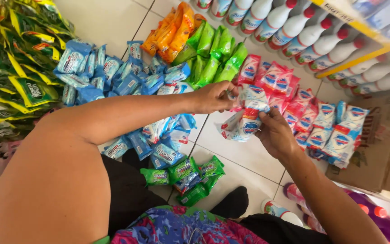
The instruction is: Organizing and sorting small packets of detergent and soap products on the floor of a grocery store aisle.
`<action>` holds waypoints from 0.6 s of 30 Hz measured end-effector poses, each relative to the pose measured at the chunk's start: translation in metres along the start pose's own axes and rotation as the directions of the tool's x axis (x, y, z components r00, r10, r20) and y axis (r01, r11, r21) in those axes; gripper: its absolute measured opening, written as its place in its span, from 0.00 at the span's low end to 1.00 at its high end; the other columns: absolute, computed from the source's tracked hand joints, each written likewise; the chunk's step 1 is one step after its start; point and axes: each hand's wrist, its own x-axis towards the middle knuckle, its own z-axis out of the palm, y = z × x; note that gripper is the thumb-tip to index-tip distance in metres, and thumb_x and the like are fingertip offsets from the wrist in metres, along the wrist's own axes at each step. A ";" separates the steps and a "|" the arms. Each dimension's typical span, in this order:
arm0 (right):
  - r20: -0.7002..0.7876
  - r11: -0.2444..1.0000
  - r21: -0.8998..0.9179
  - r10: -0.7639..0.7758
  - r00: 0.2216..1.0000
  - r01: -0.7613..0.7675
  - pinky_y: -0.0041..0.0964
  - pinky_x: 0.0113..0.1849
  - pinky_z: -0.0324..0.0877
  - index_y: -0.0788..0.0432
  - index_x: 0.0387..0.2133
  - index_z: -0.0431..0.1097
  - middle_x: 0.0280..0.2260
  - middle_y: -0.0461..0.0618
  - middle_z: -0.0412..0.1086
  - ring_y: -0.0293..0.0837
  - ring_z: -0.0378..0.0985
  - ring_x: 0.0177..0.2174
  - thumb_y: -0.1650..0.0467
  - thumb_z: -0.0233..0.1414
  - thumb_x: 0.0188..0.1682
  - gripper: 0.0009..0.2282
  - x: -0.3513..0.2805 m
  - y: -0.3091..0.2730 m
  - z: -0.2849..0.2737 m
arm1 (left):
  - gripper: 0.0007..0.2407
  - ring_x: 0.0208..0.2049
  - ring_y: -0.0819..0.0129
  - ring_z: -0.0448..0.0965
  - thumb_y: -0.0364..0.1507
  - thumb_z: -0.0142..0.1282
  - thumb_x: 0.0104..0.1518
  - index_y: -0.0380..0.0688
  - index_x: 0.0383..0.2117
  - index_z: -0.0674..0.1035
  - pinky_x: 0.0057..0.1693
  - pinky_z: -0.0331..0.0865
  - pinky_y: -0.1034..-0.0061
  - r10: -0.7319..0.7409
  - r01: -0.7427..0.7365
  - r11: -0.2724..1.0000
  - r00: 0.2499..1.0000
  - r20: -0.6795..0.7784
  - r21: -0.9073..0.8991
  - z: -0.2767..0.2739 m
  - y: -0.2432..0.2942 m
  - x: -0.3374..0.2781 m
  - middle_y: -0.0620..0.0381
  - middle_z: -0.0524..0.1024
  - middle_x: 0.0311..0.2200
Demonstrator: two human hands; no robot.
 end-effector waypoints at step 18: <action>0.021 0.847 0.185 -0.511 0.860 0.499 0.54 0.55 0.67 0.56 0.56 0.63 0.56 0.52 0.69 0.49 0.73 0.55 0.73 0.48 0.61 0.11 -0.056 -0.102 0.029 | 0.29 0.33 0.64 0.81 0.53 0.42 0.57 0.56 0.62 0.59 0.40 0.75 0.63 -0.596 0.628 0.757 0.777 0.202 -0.181 0.043 0.008 -0.001 0.50 0.77 0.42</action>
